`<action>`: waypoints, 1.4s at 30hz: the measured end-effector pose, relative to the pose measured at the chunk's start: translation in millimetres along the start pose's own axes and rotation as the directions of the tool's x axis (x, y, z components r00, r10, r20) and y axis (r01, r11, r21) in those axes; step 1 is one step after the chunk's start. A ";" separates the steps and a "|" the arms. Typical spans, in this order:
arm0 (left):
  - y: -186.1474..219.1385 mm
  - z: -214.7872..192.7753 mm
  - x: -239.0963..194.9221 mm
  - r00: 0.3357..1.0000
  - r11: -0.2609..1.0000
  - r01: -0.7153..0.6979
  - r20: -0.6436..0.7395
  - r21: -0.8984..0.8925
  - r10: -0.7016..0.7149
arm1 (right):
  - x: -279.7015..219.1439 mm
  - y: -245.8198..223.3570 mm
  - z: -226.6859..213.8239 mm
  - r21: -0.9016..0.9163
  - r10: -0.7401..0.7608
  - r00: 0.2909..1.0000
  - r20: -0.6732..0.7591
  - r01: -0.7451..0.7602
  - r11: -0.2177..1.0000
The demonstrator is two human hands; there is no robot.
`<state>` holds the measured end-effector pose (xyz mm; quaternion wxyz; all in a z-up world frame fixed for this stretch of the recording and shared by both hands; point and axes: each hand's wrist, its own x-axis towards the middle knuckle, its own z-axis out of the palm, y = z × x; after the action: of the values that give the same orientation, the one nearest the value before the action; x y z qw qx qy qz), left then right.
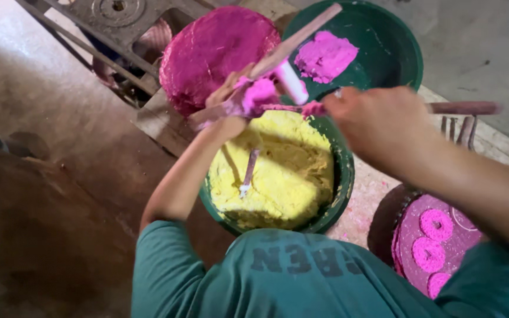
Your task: The person uses a wooden press to scoop pink and yellow dough, then presses it into circular molds on a pink glittery mat. The person repeats this process to create multiple layered dough circles.
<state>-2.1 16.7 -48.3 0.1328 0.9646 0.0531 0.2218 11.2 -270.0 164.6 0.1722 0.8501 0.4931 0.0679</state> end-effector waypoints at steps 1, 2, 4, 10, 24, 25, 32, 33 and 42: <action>2.9 0.3 3.2 0.999 0.957 0.010 -0.049 -0.289 -0.025 | -0.8 1.9 -7.2 -0.026 -0.005 1.000 -0.021 0.004 1.000; 7.4 1.7 5.7 0.994 0.832 0.004 -0.085 -0.555 -0.061 | 0.2 2.2 -12.6 -0.053 -0.010 0.999 -0.042 0.008 0.999; 16.5 6.3 1.4 0.996 0.793 0.003 -0.072 -0.609 -0.059 | 12.2 -12.3 -9.7 -0.096 -0.049 0.986 -0.162 0.034 0.995; 14.2 7.9 0.2 0.940 0.948 -0.282 -0.238 -0.149 0.243 | 26.5 -43.7 42.9 -0.147 -0.102 0.983 -0.152 0.079 0.986; 8.4 -10.2 46.0 0.918 0.993 0.118 -0.384 0.018 -0.102 | 24.9 -79.0 130.3 0.931 0.380 0.895 -0.233 0.093 0.353; 1.2 -5.7 48.9 0.916 0.986 0.107 -0.399 0.131 -0.047 | 20.2 -76.5 139.2 0.974 0.336 0.941 -0.038 -0.040 0.222; -7.8 41.6 57.6 0.802 0.984 -0.017 -0.585 0.179 0.120 | 50.0 -28.8 177.9 0.998 0.461 0.887 -0.031 0.052 -0.032; -6.3 43.2 58.0 0.826 0.982 0.061 -0.561 0.177 0.050 | 56.5 -37.2 184.2 1.000 0.478 0.878 -0.014 0.007 0.016; -12.9 -3.4 63.1 0.968 0.997 0.014 -0.252 0.078 0.006 | 37.7 -13.1 165.4 0.923 0.339 0.915 -0.219 0.082 0.375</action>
<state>52.4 40.1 -22.8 0.0872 0.9329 0.0801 0.3401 66.7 -268.9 3.7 -0.4304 0.8077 0.4006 -0.0424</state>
